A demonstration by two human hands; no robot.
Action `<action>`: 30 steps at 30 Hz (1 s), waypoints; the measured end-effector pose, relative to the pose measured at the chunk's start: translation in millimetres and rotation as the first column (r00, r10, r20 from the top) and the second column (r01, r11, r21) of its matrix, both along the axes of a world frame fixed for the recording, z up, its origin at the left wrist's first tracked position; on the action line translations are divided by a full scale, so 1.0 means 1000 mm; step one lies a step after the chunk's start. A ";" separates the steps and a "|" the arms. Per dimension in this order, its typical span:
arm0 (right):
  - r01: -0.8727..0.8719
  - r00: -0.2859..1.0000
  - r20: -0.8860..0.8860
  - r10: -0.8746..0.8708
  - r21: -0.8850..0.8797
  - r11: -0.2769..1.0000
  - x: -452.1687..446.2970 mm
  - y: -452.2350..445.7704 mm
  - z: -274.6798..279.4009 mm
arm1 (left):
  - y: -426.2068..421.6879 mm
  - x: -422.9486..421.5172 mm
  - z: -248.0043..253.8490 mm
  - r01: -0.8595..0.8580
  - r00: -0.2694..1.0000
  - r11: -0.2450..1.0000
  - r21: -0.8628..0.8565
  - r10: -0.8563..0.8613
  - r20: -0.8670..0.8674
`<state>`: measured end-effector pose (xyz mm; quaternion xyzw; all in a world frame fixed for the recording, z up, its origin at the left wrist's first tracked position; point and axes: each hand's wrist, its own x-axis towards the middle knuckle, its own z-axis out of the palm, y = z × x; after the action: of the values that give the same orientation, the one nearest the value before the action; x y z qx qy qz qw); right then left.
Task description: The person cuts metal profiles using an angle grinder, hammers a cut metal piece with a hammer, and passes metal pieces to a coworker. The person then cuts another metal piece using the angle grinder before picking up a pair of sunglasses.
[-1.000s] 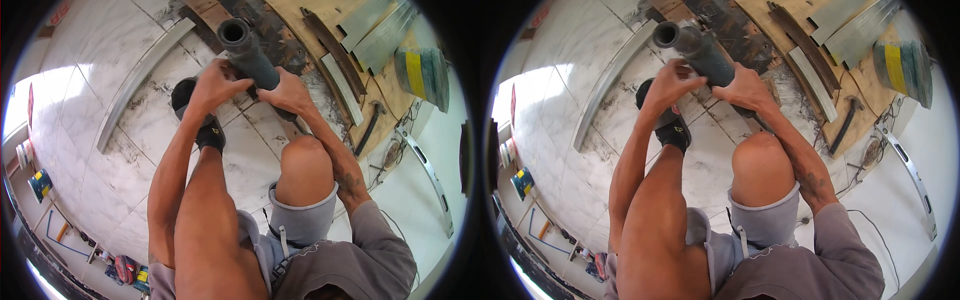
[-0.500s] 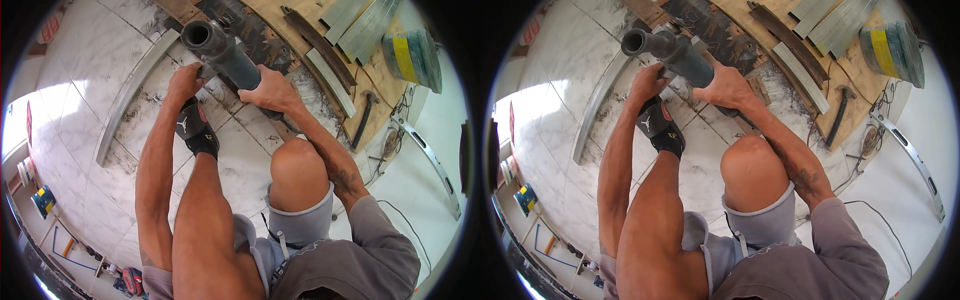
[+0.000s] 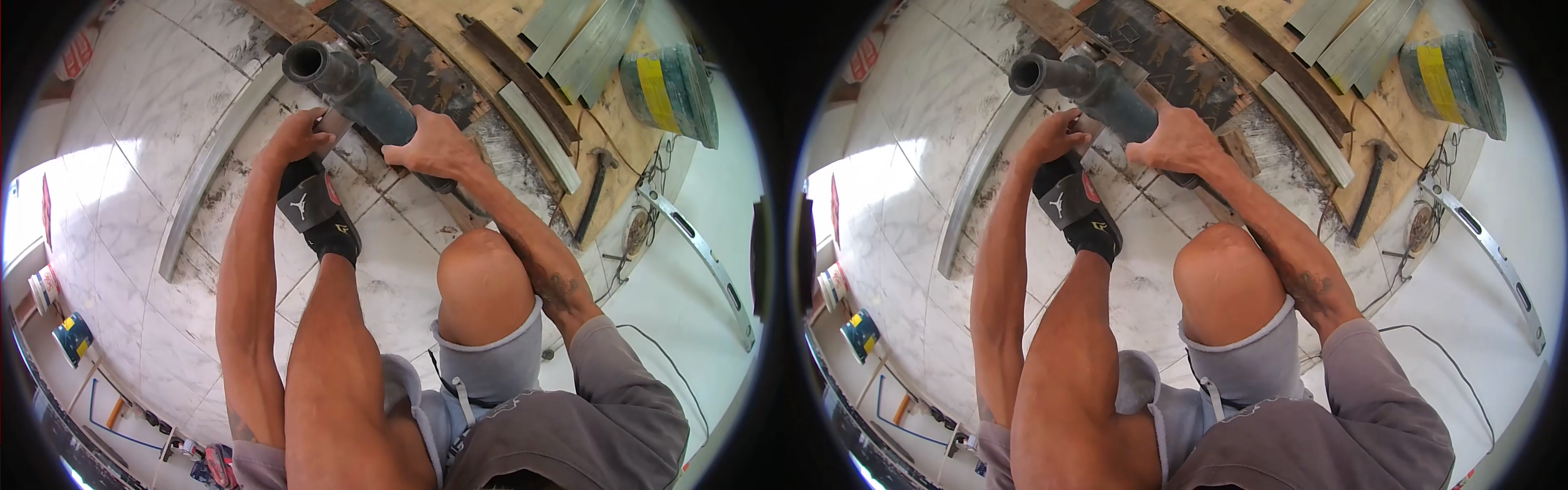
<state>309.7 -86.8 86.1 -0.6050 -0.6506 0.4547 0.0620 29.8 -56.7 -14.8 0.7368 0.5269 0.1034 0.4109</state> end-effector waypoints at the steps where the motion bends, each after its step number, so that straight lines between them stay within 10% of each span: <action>1: -0.002 1.000 0.001 0.002 0.008 1.000 -0.001 0.000 -0.002 | -0.003 0.001 0.001 -0.030 1.000 0.999 0.017 0.030 0.003; 30: 0.010 0.997 0.072 -0.006 -0.049 0.999 0.007 -0.004 -0.009 | -0.024 0.023 0.025 -0.214 0.940 0.971 0.109 0.235 -0.247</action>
<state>317.0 -90.9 76.8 -0.6250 -0.6384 0.4484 0.0254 52.7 -80.4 10.2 0.6949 0.6520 0.0741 0.2941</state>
